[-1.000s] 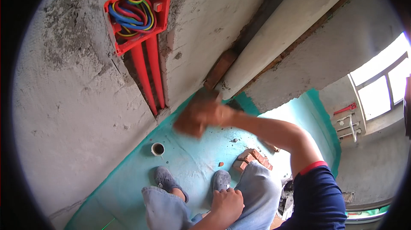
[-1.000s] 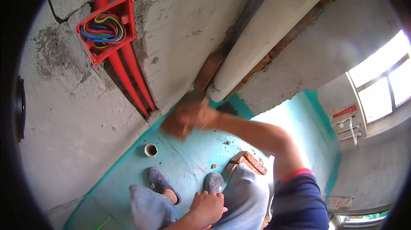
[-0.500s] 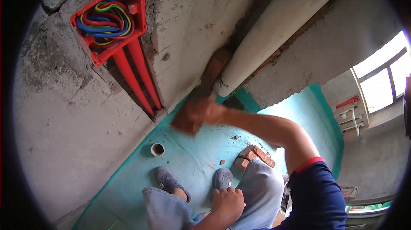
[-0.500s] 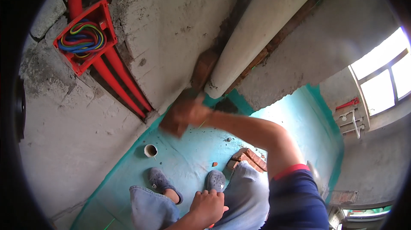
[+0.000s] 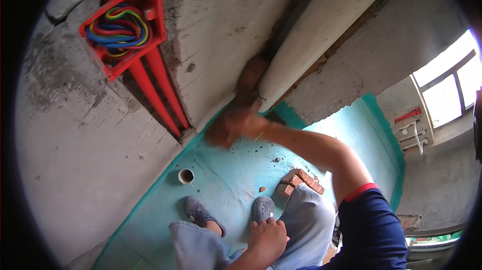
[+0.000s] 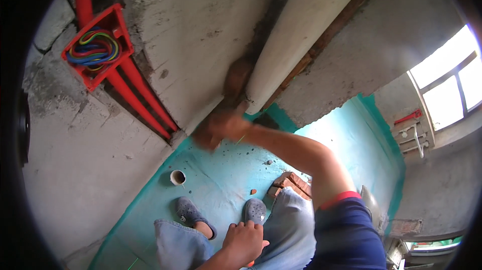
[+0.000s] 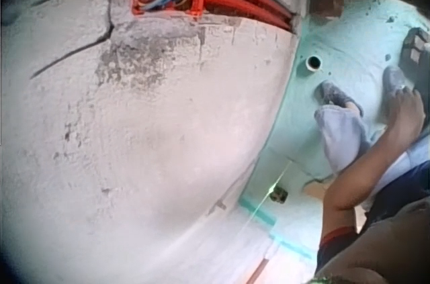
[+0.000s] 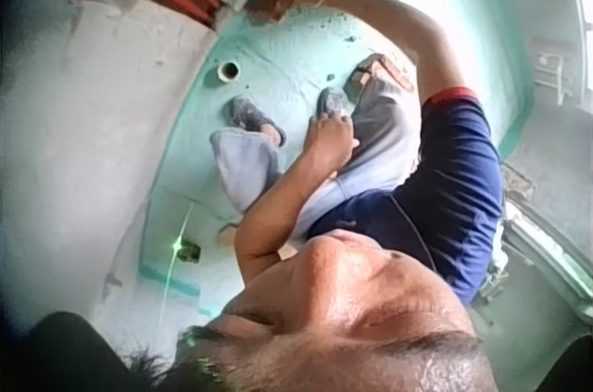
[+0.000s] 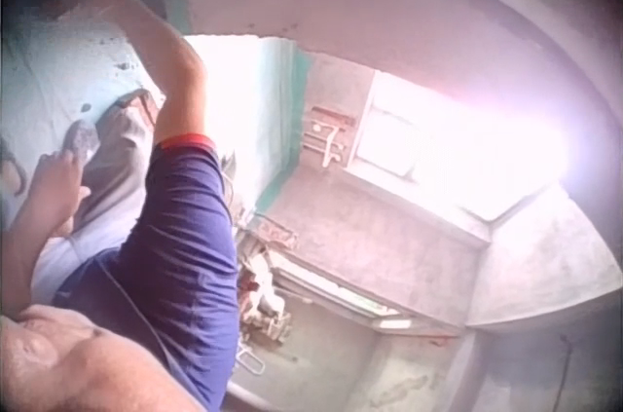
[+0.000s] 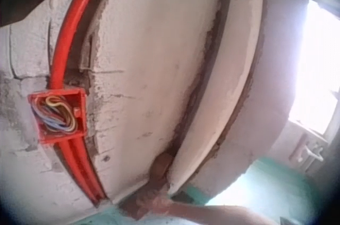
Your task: The person applies mortar to bricks using a trowel and places the bricks into a gap in a concrete wall next to a pipe.
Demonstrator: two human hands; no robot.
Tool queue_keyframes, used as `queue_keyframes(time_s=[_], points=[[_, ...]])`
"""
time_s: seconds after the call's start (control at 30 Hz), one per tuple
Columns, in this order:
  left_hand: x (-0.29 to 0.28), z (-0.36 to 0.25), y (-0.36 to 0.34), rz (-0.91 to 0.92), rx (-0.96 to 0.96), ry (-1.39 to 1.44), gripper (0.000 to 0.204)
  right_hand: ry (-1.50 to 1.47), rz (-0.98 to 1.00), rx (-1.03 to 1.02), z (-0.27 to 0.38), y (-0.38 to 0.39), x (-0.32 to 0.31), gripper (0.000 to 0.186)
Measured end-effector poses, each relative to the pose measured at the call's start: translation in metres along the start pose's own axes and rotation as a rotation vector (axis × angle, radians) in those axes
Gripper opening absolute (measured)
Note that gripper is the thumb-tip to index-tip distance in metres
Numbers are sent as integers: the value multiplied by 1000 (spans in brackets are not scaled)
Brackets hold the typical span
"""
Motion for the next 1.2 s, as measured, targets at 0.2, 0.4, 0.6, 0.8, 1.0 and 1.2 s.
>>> queue_keyframes(time_s=[0.2, 0.4, 0.6, 0.8, 1.0, 1.2], points=[[-12, 3, 0, 44, 1, -13, 36, 483, -374, -69, 21, -7, 5, 22], [-7, -1, -5, 40, 14, -15, 37, 340, -392, -378, 102, -6, -23, 20], [-14, 1, 1, 7, -6, 9, 37, 566, -270, 43, -24, 6, -4, 24], [-18, 6, 1, 38, -32, -21, 35, 372, -392, -309, 96, -19, -28, 21], [-13, 8, -1, 10, -43, -33, 40, 127, 278, 325, -11, -1, -30, 23], [-13, 10, -6, 48, -28, -37, 41, 526, -388, -82, 41, -3, -28, 24]])
Point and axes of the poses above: each hand's wrist, its own y-axis away from the middle knuckle, its own x-axis out of the palm, z = x × y, the point moved 4 cm from there along -y, towards the middle knuckle, and after that the axes turned 1 degree about -y, right-handed, at the moved point
